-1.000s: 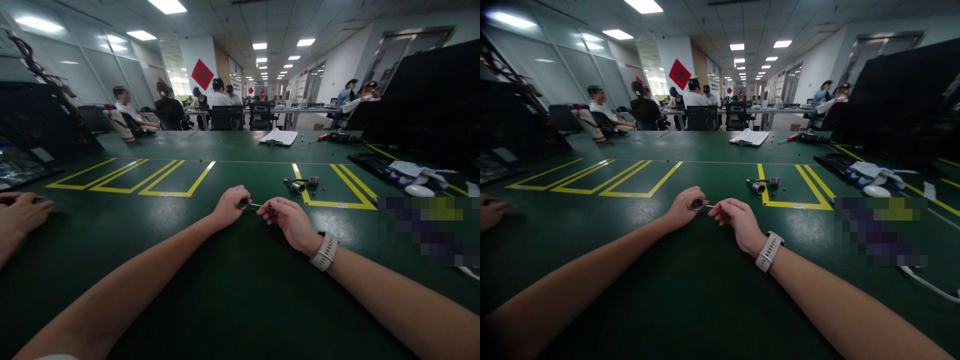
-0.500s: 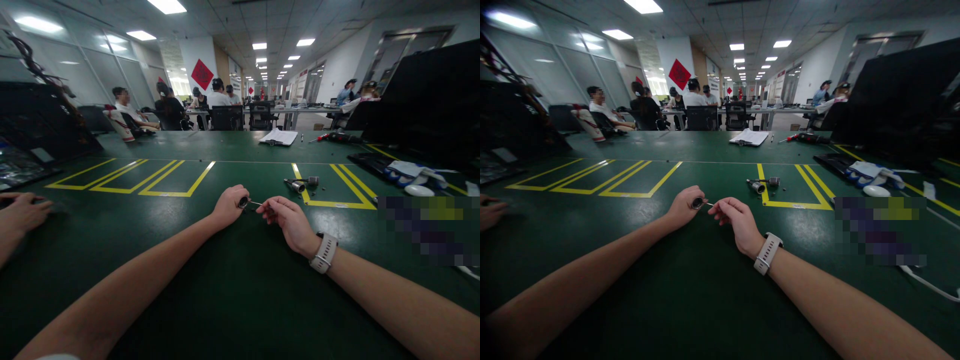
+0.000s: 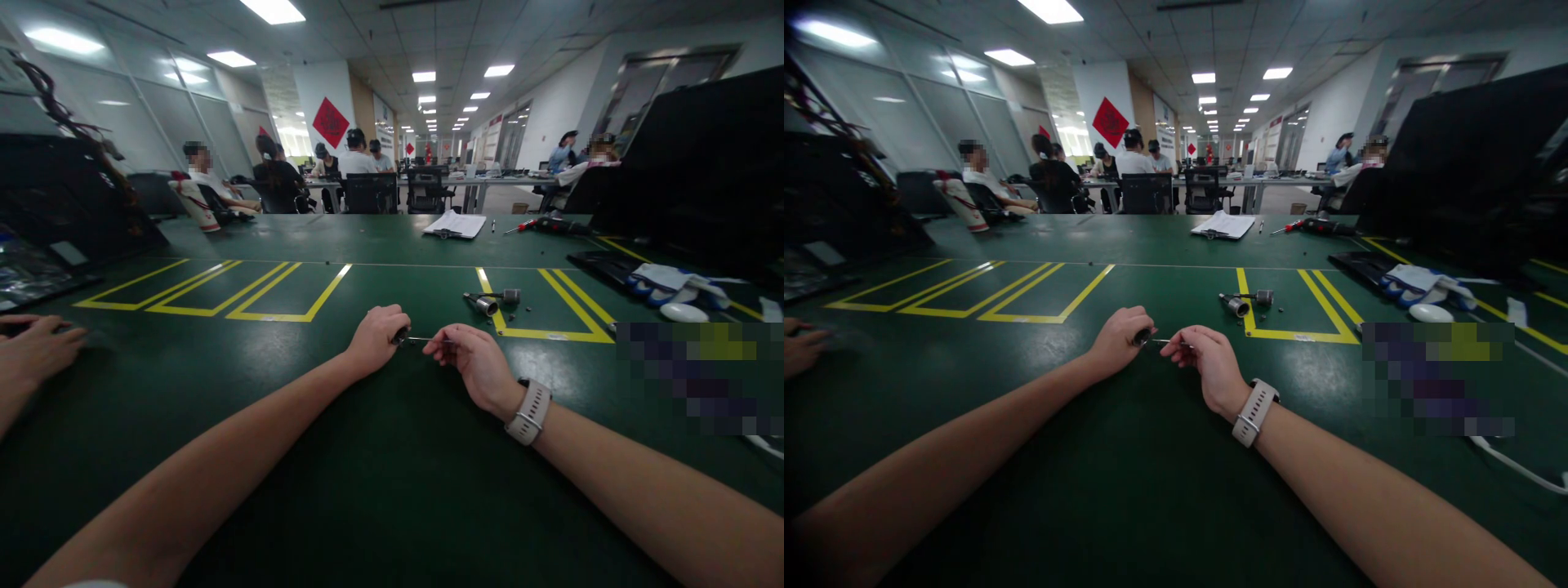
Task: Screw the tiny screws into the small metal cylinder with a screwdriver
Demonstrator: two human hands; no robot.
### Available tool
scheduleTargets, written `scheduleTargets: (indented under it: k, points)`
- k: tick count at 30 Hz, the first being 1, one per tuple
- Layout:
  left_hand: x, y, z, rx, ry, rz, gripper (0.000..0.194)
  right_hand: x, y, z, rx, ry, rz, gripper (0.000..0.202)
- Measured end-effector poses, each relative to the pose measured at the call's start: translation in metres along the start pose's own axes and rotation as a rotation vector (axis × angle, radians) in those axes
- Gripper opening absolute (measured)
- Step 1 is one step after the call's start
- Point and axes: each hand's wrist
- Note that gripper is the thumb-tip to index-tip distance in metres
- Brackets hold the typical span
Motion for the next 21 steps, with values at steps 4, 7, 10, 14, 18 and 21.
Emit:
scheduleTargets:
  k: [4, 7, 10, 14, 18, 21]
  points:
    - [0.0, -0.001, 0.0, 0.003, -0.045, 0.019, 0.012, -0.001, 0.0, -0.001, -0.017, -0.015, 0.006, 0.015]
    - [-0.001, -0.002, -0.001, 0.003, -0.087, 0.036, 0.012, -0.003, -0.001, -0.002, -0.046, -0.042, 0.019, 0.015]
    - [0.0, -0.001, -0.002, -0.013, -0.142, 0.05, 0.01, -0.004, -0.002, -0.003, -0.098, -0.07, 0.032, 0.015]
    - [0.004, 0.002, -0.001, -0.064, -0.271, 0.116, 0.01, -0.004, -0.005, -0.006, -0.213, -0.091, 0.041, 0.016]
    - [0.007, 0.002, 0.0, -0.104, -0.308, 0.271, 0.018, -0.004, -0.008, -0.011, -0.312, -0.101, 0.013, 0.013]
    - [0.006, -0.003, 0.0, -0.056, -0.212, 0.436, 0.027, -0.003, -0.01, -0.014, -0.343, -0.102, -0.014, 0.011]
Point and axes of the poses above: each hand's wrist, its own z-axis away from the middle knuckle, its own y-axis out of the palm, x = y × z, and after that the axes turned 14 degrees about y, right-handed
